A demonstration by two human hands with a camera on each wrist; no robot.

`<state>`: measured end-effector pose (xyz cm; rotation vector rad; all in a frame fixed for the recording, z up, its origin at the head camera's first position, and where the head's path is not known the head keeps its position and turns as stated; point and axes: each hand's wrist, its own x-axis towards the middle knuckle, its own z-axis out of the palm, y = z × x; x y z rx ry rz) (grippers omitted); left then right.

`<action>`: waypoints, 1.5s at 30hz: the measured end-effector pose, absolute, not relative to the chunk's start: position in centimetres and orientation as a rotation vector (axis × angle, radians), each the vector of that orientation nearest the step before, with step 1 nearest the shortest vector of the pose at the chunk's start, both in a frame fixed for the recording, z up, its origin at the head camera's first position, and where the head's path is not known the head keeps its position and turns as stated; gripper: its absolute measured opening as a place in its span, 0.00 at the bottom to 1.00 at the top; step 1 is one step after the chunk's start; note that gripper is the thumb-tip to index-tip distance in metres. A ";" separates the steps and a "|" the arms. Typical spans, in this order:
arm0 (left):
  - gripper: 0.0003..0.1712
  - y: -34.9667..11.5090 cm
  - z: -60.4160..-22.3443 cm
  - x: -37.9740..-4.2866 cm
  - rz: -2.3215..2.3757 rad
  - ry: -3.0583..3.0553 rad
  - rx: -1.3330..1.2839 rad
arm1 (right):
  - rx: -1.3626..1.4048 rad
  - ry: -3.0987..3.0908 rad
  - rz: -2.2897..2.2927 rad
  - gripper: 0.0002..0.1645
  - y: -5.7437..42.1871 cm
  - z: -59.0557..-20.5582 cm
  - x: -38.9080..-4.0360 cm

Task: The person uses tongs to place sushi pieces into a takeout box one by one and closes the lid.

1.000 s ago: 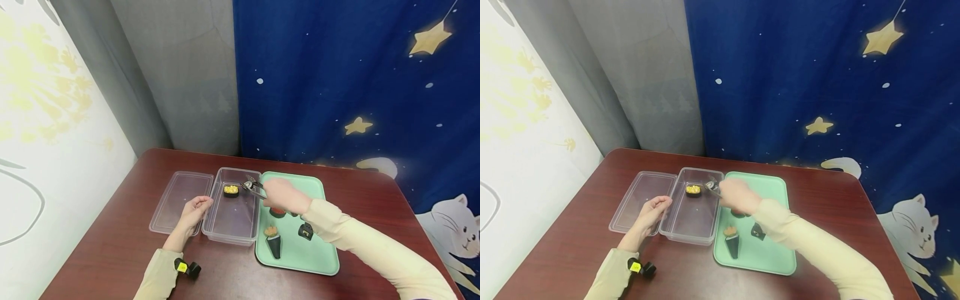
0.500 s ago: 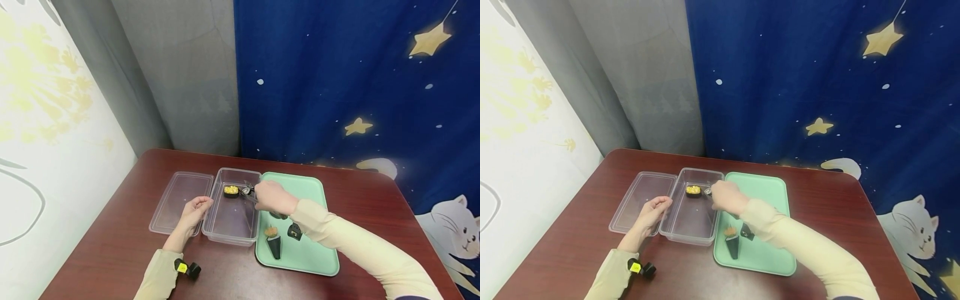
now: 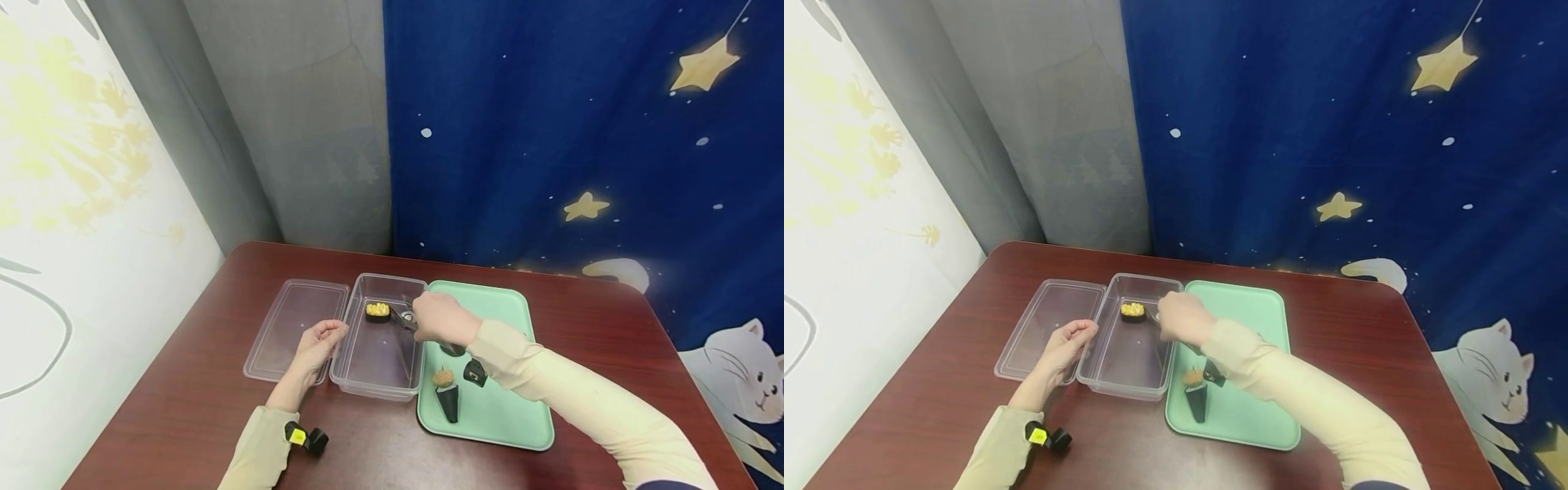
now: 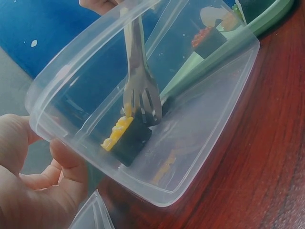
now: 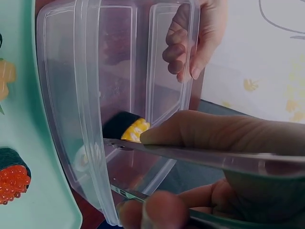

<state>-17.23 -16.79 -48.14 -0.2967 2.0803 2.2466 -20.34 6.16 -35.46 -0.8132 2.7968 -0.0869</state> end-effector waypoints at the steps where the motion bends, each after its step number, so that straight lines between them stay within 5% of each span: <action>1: 0.10 -16.8 -48.1 -17.3 2.249 2.077 -0.296 | -0.804 2.797 -0.090 0.18 6.2 -35.4 -20.4; 18: 0.07 -16.7 -48.4 -17.3 2.248 2.084 -0.320 | -0.660 2.795 -0.516 0.20 11.3 -35.0 -19.6; 45: 0.09 -16.7 -48.2 -17.0 2.216 2.113 -0.323 | -0.720 3.027 -0.729 0.21 24.1 -43.0 -14.9</action>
